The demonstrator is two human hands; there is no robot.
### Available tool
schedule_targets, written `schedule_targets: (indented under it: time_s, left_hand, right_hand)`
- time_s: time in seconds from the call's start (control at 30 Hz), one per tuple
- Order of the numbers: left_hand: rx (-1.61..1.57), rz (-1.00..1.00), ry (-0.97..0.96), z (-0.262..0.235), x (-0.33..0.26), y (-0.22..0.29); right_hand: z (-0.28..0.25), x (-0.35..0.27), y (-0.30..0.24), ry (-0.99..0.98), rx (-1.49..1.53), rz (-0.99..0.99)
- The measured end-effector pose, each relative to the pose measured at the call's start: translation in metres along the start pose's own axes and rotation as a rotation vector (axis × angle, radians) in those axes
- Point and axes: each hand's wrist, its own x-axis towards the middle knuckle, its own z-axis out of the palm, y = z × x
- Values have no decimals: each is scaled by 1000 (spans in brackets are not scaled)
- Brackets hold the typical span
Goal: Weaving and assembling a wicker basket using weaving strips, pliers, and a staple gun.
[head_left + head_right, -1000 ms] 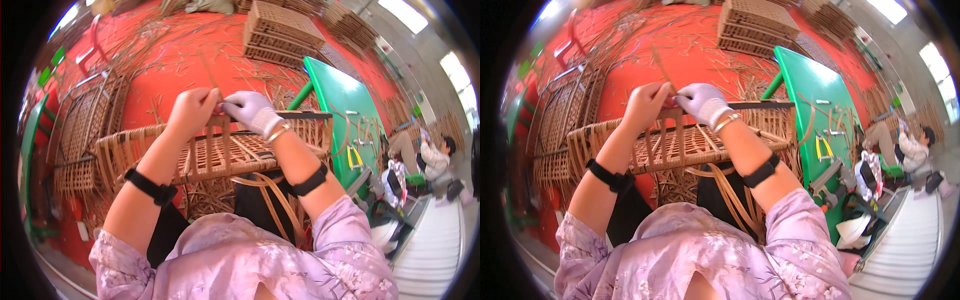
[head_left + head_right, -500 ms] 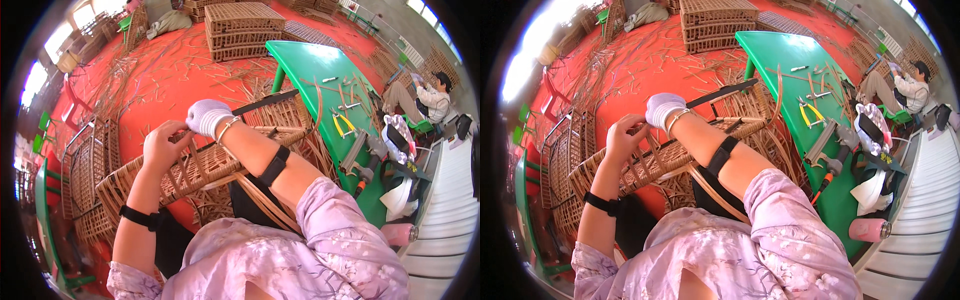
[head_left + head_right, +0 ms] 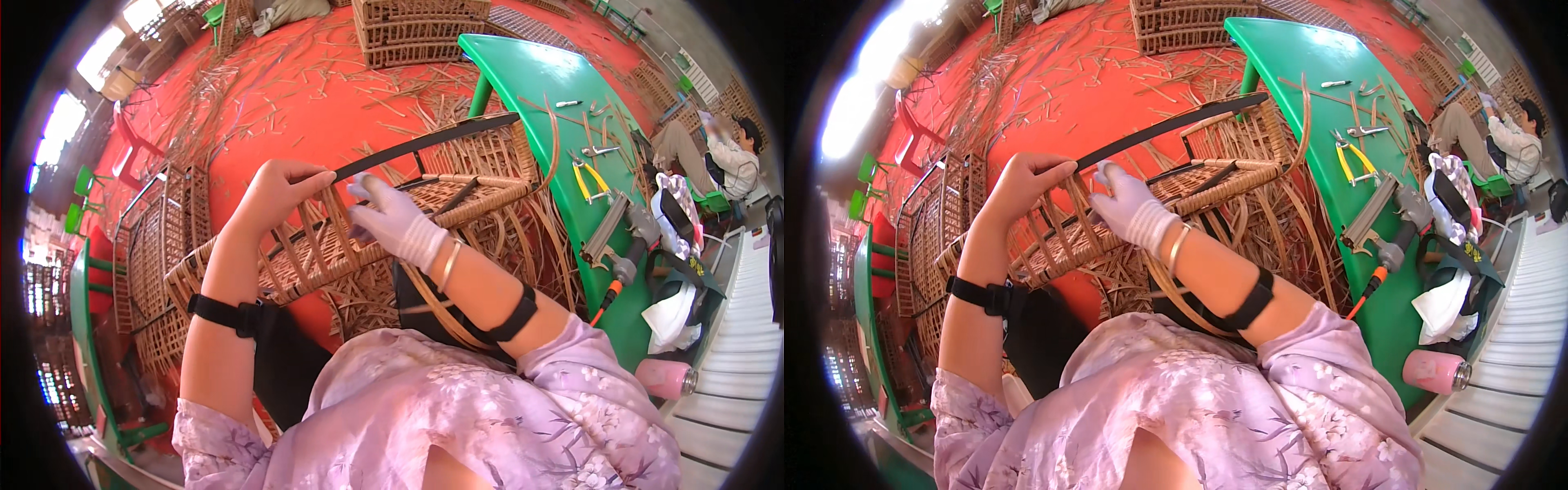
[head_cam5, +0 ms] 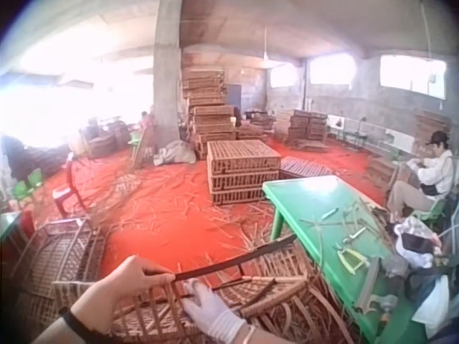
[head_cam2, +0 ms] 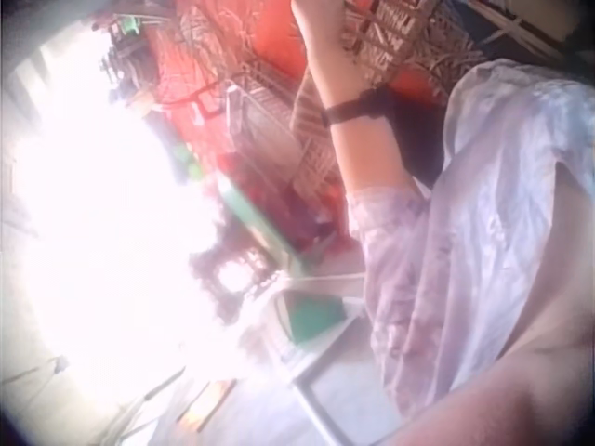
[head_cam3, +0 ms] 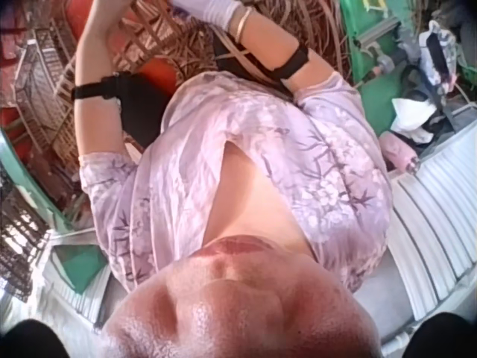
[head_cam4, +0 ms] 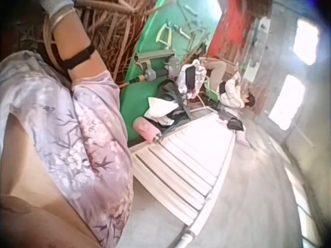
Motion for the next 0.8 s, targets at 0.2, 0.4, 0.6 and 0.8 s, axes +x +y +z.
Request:
schedule_targets:
  time_s: [0.2, 0.4, 0.6, 0.8]
  left_hand:
    - [-15, 10, 0, 2, 1, -3]
    - [-24, -33, 3, 0, 2, -14]
    - [147, -13, 100, 11, -1, -16]
    - [279, 300, 549, 30, -26, -20]
  right_hand:
    - [13, 16, 5, -117, -115, 59]
    - [21, -17, -7, 148, -615, -326]
    - [16, -20, -6, 196, -505, -367]
    - [11, -22, -4, 158, -494, -362]
